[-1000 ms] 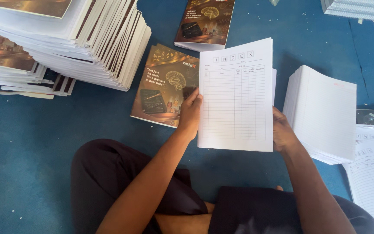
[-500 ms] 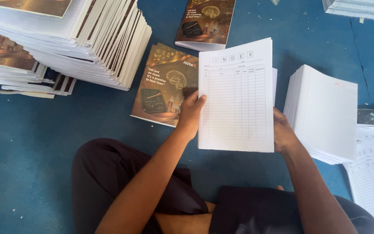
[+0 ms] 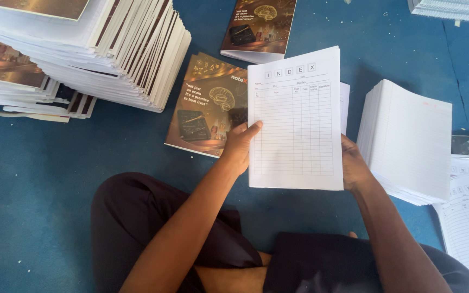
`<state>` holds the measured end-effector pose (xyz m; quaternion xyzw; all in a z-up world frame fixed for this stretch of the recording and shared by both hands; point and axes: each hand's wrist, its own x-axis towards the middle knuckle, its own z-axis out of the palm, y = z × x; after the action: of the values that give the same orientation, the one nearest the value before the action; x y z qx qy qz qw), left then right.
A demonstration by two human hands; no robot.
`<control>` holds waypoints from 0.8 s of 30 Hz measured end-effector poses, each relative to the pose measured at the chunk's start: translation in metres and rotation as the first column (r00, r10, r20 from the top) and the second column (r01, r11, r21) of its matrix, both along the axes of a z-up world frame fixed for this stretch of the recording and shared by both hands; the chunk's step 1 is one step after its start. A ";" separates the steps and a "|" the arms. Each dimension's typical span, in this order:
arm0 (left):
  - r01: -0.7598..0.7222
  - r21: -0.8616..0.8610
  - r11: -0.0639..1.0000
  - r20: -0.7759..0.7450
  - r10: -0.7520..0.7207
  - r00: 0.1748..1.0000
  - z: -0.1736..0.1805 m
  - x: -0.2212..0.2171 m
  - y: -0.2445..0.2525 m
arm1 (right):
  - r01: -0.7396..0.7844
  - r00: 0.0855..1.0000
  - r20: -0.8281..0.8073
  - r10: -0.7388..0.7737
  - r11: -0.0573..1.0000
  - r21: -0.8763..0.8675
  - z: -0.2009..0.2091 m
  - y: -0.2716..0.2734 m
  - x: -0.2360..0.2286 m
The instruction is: The person inserts loose index pages into a notebook cover and places the assembled notebook onto a stack. This process is repeated multiple times with different sets of pages and covers.
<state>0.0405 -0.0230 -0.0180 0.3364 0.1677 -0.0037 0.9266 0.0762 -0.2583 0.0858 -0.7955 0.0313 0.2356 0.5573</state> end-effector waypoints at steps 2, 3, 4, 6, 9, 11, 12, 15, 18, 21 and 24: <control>0.029 -0.032 0.999 0.003 -0.029 1.000 0.003 -0.001 0.001 | 0.015 1.000 -0.015 -0.015 1.000 0.007 0.002 0.001 -0.001; 0.036 0.001 0.999 -0.010 -0.036 0.999 0.004 -0.001 0.000 | 0.022 0.999 -0.023 -0.022 1.000 0.010 0.003 0.002 -0.002; 0.045 0.034 0.998 -0.022 -0.044 0.999 0.005 -0.001 0.000 | 0.017 0.999 -0.032 -0.018 1.000 -0.012 0.005 0.003 -0.003; 0.052 0.068 0.996 -0.022 -0.050 0.998 0.010 -0.003 -0.001 | 0.008 0.999 -0.051 -0.011 0.998 -0.055 0.010 0.007 -0.004; 0.044 0.096 0.994 -0.015 -0.042 0.999 0.009 -0.004 -0.001 | -0.049 0.997 -0.059 0.040 0.987 -0.154 0.017 0.010 -0.006; 0.039 0.145 0.989 -0.045 -0.033 0.998 0.013 -0.002 -0.001 | -0.085 0.996 -0.052 0.074 0.955 -0.283 0.019 0.011 -0.005; 0.033 0.131 0.991 -0.025 -0.030 0.999 0.016 0.000 -0.001 | -0.103 0.995 -0.051 0.091 0.933 -0.346 0.019 0.011 -0.004; 0.024 0.103 0.994 0.017 -0.026 0.999 0.026 0.002 0.000 | -0.099 0.994 -0.074 0.083 0.962 -0.254 0.015 0.013 0.000; 0.043 0.102 0.994 0.040 -0.047 0.998 0.039 0.001 0.004 | -0.006 0.980 -0.201 0.000 1.000 -0.028 0.013 0.010 0.005; 0.086 0.056 0.995 0.083 -0.090 0.992 0.053 -0.001 0.002 | -0.038 0.951 -0.298 0.085 0.986 0.161 0.008 0.011 0.005; 0.132 -0.015 0.991 0.099 -0.130 0.987 0.065 -0.002 -0.001 | -0.083 0.913 -0.366 0.179 0.961 0.263 0.003 0.012 0.002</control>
<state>0.0383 -0.0235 0.0465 0.3368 0.0997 -0.0501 0.9350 0.0787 -0.2463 0.0892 -0.6600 0.0577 0.4268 0.6155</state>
